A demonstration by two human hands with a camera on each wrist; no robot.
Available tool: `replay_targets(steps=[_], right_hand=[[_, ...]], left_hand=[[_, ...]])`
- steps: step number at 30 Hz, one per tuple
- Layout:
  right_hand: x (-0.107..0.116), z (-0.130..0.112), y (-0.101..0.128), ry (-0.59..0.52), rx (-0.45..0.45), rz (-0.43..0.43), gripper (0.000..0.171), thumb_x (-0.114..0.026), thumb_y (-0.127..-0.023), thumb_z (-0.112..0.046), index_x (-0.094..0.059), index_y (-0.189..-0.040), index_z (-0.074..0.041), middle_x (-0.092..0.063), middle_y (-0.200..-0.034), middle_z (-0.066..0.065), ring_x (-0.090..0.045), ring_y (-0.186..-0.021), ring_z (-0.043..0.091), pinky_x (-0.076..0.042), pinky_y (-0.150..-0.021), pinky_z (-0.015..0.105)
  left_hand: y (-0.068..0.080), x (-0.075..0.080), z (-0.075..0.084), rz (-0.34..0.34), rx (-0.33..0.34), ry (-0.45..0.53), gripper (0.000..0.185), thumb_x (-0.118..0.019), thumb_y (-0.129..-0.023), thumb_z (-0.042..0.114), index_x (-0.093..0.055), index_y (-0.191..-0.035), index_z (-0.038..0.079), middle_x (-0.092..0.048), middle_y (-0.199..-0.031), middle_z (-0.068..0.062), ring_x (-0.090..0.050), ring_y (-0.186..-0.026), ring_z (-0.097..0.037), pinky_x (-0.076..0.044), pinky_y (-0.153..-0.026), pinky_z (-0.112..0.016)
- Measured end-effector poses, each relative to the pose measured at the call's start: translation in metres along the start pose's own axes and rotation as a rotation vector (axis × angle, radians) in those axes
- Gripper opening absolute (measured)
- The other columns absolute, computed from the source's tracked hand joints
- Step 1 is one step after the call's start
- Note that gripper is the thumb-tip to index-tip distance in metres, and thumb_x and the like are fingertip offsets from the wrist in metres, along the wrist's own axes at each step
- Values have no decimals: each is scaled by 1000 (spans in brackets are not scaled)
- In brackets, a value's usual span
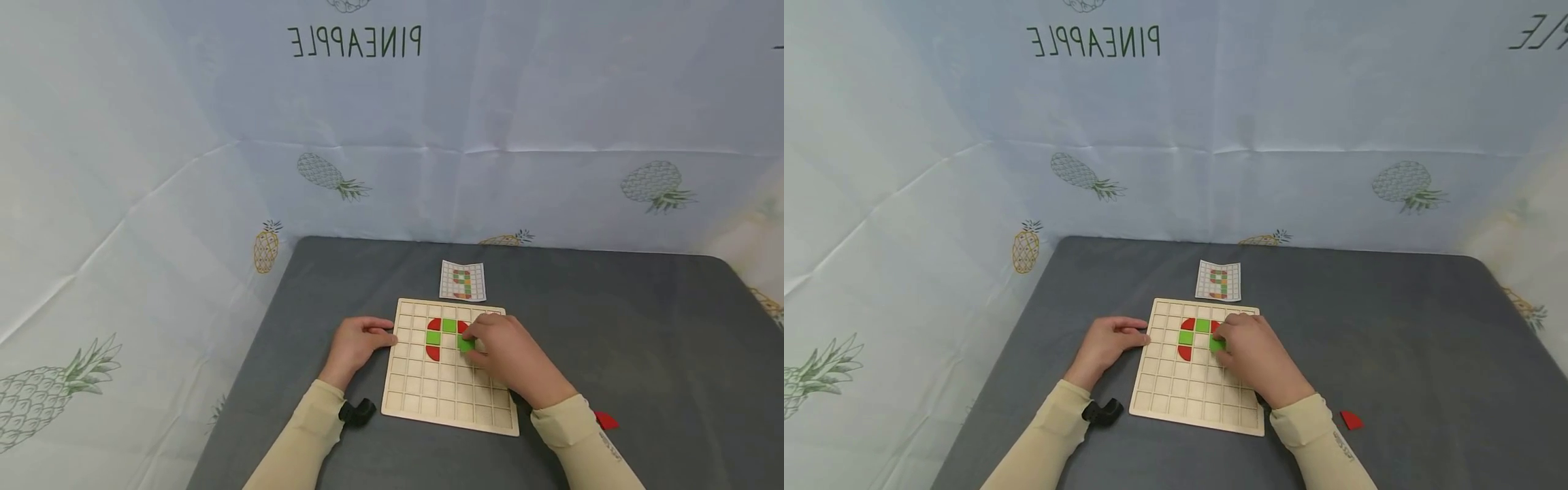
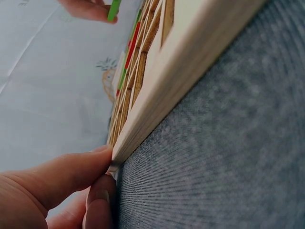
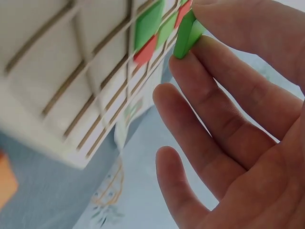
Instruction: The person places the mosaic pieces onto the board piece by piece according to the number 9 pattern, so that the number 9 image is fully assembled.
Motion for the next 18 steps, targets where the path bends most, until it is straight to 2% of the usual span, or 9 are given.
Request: replay_targets(steps=[7,14,18], right_hand=[[-12,-17,-6,15,53,29,17,-92,-83,-13,-84,-98,-16,-72,-90,-5,-68,-89,17,-57,-97,50],[-23,-25,-8,48,86,26,15,-89,-85,-14,-83,-98,-17,-76,-95,-4,-72,-101,22,-55,-100,53],[-26,-25,-10,64,76,18,15,-89,-85,-16,-83,-98,-17,-73,-94,-4,-69,-96,19,-55,-98,50]], left_hand=[[-1,-1,-1,-5,7,8,28,-93,-83,16,-86,-110,12,-82,-88,-3,-73,-80,-14,-58,-79,-35],[-2,-1,-3,2,13,2,28,-94,-83,17,-86,-110,12,-81,-88,-2,-73,-80,-13,-58,-79,-35],[-3,-2,-3,1,5,6,28,-94,-83,17,-86,-110,12,-81,-87,-3,-73,-79,-13,-58,-78,-34]])
Point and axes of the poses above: each hand's wrist, its own y-axis away from the middle knuckle, its own x-axis out of the back of the hand, z = x × y, the point moved 8 cm from there along -y, towards the middle knuckle
